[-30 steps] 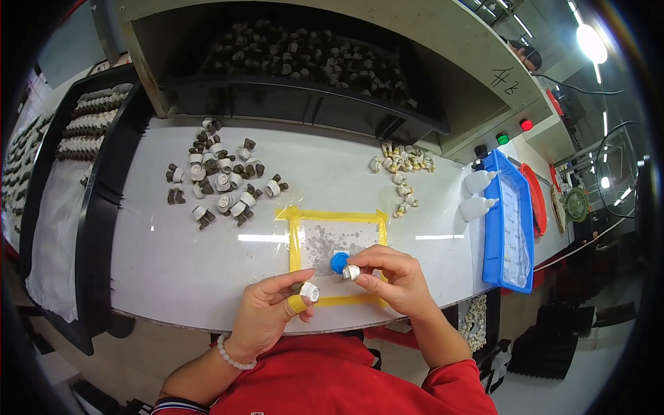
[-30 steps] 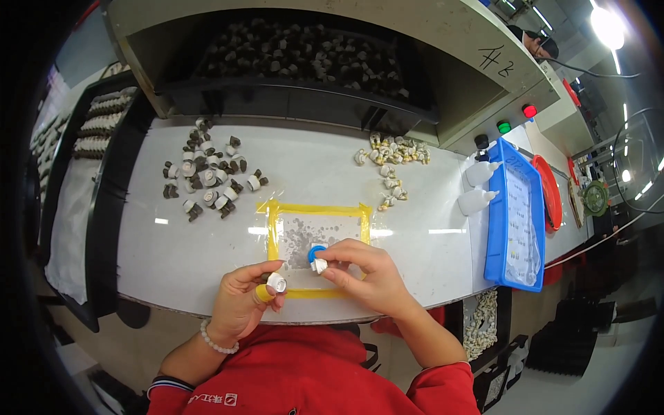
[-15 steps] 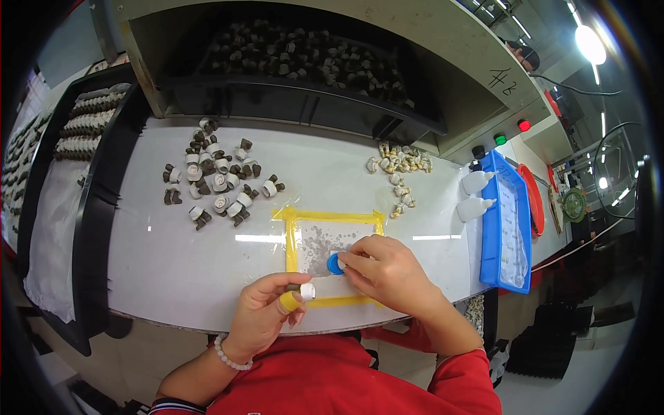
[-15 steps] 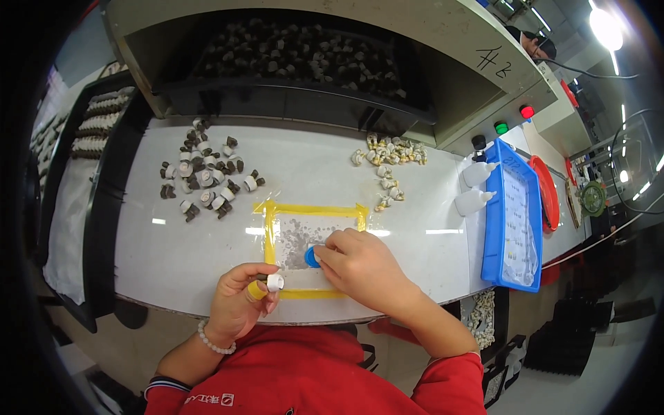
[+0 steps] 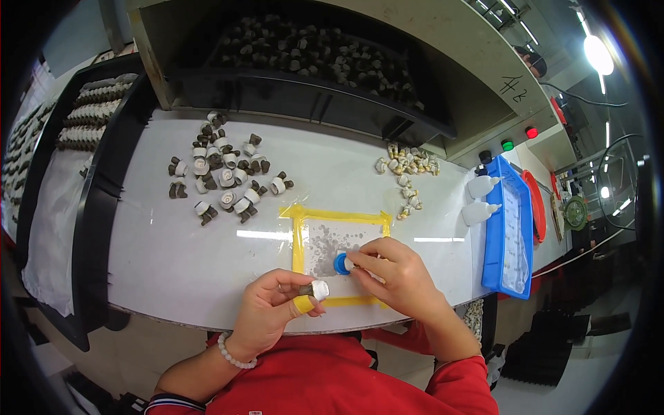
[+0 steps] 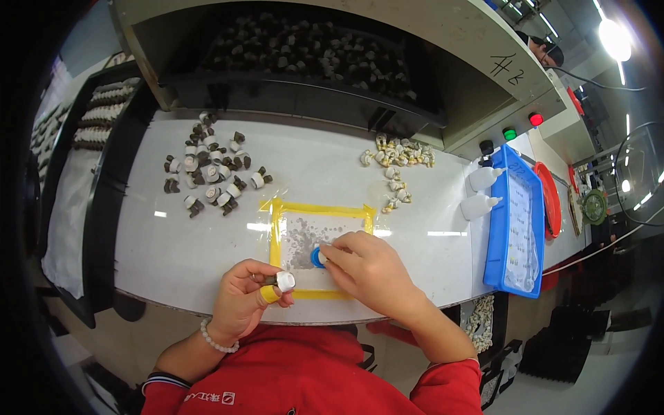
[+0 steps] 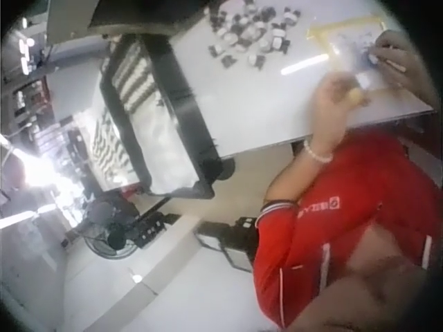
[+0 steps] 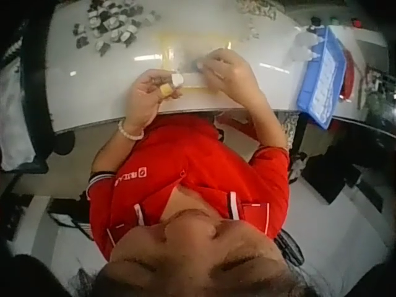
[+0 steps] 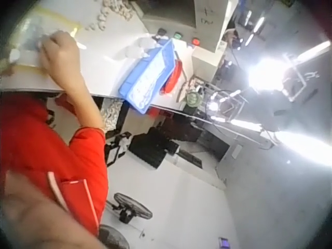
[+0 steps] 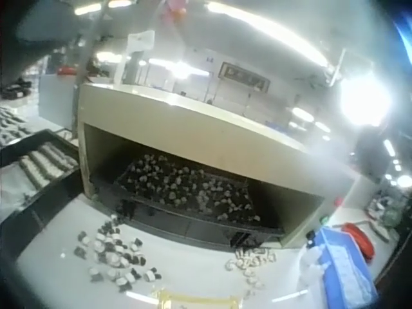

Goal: The person assembles toy pieces by applying adhesive from a glue bottle with a blue cap applicator to small white parts, then joining them with cylindrical grey parts to create assembled units.

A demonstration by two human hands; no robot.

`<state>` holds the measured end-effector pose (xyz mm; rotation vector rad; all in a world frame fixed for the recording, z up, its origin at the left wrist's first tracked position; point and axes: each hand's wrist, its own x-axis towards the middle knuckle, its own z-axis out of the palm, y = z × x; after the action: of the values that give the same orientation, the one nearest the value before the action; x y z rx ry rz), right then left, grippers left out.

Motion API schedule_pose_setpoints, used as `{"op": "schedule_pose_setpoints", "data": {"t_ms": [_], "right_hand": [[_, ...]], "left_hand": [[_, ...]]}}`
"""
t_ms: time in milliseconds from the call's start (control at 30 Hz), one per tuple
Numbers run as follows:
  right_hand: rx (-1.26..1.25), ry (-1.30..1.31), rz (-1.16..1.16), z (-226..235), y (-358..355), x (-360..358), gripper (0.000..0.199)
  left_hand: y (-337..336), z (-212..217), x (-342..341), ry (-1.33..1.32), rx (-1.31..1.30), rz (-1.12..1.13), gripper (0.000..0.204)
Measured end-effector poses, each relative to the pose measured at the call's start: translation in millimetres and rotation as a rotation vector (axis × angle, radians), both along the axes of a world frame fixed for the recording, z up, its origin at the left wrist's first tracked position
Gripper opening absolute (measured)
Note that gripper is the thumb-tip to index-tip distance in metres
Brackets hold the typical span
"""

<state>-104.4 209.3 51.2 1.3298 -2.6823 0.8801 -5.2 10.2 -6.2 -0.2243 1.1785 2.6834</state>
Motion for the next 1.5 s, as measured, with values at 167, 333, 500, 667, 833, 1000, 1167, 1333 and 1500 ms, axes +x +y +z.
{"op": "schedule_pose_setpoints", "data": {"t_ms": [167,333,500,667,833,1000,1167,1333,1500], "right_hand": [[-0.006,0.004,-0.008,-3.7,2.1,-0.9,0.024],[-0.093,-0.13,-0.007,4.5,1.4,3.8,0.027],[-0.265,-0.42,0.007,9.4,-3.3,13.7,0.029],[-0.251,-0.407,0.08,5.7,-9.4,14.9,0.029],[-0.223,-0.463,0.069,4.8,-8.7,16.3,0.028],[-0.248,-0.481,0.062,-2.6,-7.0,18.7,0.027],[-0.282,-0.536,0.04,-6.0,-5.4,21.9,0.025],[-0.213,-0.495,0.025,2.6,14.4,1.9,0.022],[-0.058,-0.06,-0.429,-3.8,54.1,-40.9,0.016]], "left_hand": [[-2.0,-0.2,0.2,0.041,0.035,-0.041,0.026],[2.3,-0.9,1.9,0.04,0.039,0.011,0.024],[2.5,-0.8,1.9,-0.002,0.028,0.047,0.022],[0.8,-1.3,1.5,0.042,0.045,0.0,0.02],[4.0,-3.5,2.7,0.034,-0.035,0.011,0.018],[4.3,-3.9,3.4,0.083,-0.062,-0.02,0.018],[2.9,-3.1,3.6,0.048,-0.067,-0.01,0.018],[-6.4,11.4,10.7,0.05,-0.139,-0.012,0.021],[-55.7,2.9,32.4,0.241,-0.862,0.343,0.024]]}}
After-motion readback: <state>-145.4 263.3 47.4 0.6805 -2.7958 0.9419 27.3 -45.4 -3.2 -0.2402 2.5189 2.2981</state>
